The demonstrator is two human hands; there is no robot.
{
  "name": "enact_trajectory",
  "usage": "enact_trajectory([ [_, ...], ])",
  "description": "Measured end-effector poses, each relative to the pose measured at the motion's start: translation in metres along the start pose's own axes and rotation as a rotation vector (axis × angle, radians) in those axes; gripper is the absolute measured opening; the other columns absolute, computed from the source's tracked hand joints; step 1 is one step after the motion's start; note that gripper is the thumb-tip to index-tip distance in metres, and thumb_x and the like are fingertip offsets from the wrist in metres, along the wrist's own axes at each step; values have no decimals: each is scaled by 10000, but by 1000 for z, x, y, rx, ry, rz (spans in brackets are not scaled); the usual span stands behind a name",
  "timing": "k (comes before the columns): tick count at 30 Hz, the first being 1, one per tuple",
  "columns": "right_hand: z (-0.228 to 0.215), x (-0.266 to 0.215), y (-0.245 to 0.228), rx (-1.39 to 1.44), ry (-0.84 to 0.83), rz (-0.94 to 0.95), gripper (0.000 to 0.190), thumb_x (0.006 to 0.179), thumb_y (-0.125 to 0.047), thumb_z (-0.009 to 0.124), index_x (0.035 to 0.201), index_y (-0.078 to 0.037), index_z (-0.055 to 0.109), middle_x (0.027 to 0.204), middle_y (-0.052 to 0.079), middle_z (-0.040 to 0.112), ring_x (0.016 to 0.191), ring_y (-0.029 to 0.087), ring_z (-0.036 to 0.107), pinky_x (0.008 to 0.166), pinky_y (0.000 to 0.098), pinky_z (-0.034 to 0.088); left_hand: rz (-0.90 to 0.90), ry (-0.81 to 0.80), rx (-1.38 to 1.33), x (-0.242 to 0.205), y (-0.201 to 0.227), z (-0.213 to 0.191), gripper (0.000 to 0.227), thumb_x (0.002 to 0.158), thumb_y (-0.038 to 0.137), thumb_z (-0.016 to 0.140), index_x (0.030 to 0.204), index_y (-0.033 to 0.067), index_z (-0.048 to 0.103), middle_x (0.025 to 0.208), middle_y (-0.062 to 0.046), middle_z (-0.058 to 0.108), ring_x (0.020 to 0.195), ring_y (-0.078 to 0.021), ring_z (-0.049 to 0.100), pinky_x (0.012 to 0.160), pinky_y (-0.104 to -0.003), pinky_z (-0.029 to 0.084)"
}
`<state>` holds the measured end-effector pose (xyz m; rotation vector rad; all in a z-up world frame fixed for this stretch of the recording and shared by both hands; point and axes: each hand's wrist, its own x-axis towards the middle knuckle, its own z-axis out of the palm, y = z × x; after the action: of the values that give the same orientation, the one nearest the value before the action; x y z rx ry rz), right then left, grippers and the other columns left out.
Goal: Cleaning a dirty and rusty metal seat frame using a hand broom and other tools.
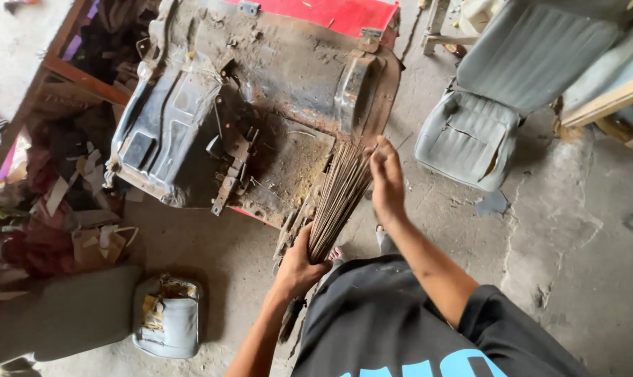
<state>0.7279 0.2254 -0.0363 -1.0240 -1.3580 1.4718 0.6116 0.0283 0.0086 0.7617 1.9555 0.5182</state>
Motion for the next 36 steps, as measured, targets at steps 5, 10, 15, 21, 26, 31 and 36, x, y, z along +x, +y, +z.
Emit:
enact_trajectory([
  [5,-35,27,-5,216,96,89,252,1080,-348,631,1207,-150,722,986,60,753,846,139,737,793,252,562,-10,-41,82,-7,8,1,867,705,308,754,1507,405,441,1010,-269,754,1083,-489,717,906,-587,520],
  [10,-45,23,1,346,131,70,258,1085,-347,613,1157,-125,723,888,97,736,822,168,730,774,261,548,-13,-65,78,-9,13,5,867,695,291,758,1501,400,459,1032,-279,749,1091,-495,712,900,-591,519],
  [15,-57,24,13,221,113,-69,239,1069,-316,688,1052,-83,737,884,121,705,831,186,690,815,311,568,-3,-53,88,-6,4,10,874,689,295,758,1502,404,456,1042,-258,750,1092,-486,711,909,-592,524],
  [21,-72,27,19,-15,8,-126,197,1099,-244,670,986,-90,720,864,56,671,848,130,628,840,288,527,-1,-81,47,-19,14,12,866,699,293,751,1514,357,464,1042,-310,743,1087,-525,704,925,-605,524],
  [26,-68,15,35,-37,-46,-135,234,1112,-249,645,954,-89,710,820,66,635,796,140,579,822,330,505,-19,-49,-11,-17,-3,23,872,717,224,759,1536,301,468,1069,-334,742,1065,-536,718,905,-612,540],
  [31,-70,12,27,-40,-68,-100,205,1104,-204,639,952,-87,711,826,33,631,821,106,567,825,300,495,-48,-45,-33,-17,-8,29,860,692,278,758,1504,356,484,1059,-288,738,1103,-512,701,898,-592,517],
  [36,-92,32,34,10,-165,-47,175,1093,-219,654,991,-92,718,847,14,663,837,86,580,834,278,503,-62,-30,-34,-14,-13,30,862,682,284,754,1498,380,492,1038,-266,745,1095,-495,709,898,-580,523],
])
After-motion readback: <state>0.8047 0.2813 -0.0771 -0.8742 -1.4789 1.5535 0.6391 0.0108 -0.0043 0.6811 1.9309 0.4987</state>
